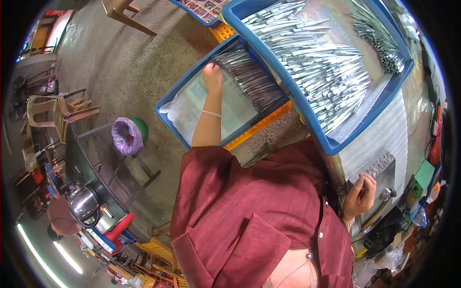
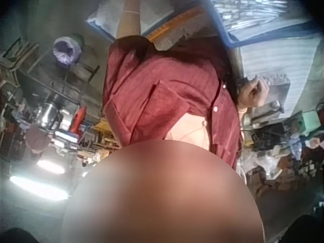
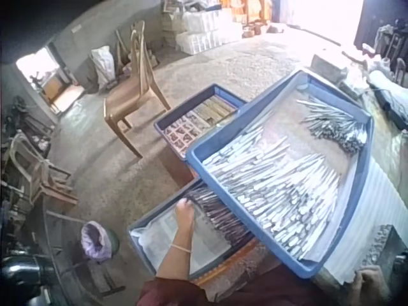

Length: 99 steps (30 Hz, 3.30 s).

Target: Assembling and hammering small metal components into strips on a workbench.

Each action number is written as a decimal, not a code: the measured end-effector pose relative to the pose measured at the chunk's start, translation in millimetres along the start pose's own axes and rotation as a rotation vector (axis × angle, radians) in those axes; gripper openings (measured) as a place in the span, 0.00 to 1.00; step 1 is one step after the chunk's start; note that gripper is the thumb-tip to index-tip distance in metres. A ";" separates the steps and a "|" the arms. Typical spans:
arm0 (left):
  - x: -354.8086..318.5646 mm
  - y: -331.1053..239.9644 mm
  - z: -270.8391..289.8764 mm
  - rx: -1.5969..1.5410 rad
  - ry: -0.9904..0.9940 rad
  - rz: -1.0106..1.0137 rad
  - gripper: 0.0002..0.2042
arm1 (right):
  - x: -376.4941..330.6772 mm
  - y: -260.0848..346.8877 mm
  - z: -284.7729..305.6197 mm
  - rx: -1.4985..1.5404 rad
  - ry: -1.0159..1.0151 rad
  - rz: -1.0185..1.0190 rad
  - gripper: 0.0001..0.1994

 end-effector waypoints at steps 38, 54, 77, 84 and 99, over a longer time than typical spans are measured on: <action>8.3 24.6 1.7 -0.787 -0.099 0.745 0.05 | 6.7 3.2 2.8 0.006 0.032 0.103 0.03; 3.8 23.0 11.1 -0.613 0.055 0.568 0.07 | 4.3 3.1 3.2 0.017 0.081 0.140 0.02; 7.9 29.5 17.5 -0.667 0.326 0.577 0.09 | -39.5 -10.1 -316.8 0.847 1.075 -1.001 0.09; 20.8 23.5 12.0 -0.461 0.431 0.438 0.10 | -41.9 -6.9 -315.5 0.689 1.022 -0.929 0.09; 11.6 29.1 5.9 -0.180 0.186 0.215 0.09 | -45.3 -0.3 -312.7 0.517 1.214 -0.843 0.12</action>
Point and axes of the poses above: each hand's wrist, its own x-axis towards the middle knuckle, its own z-axis out of the back of the hand, y = z × x, the point moved 1 cm from there along x, towards the middle knuckle, and after that the axes turned 10 degrees about -z, right-handed, at the moved point
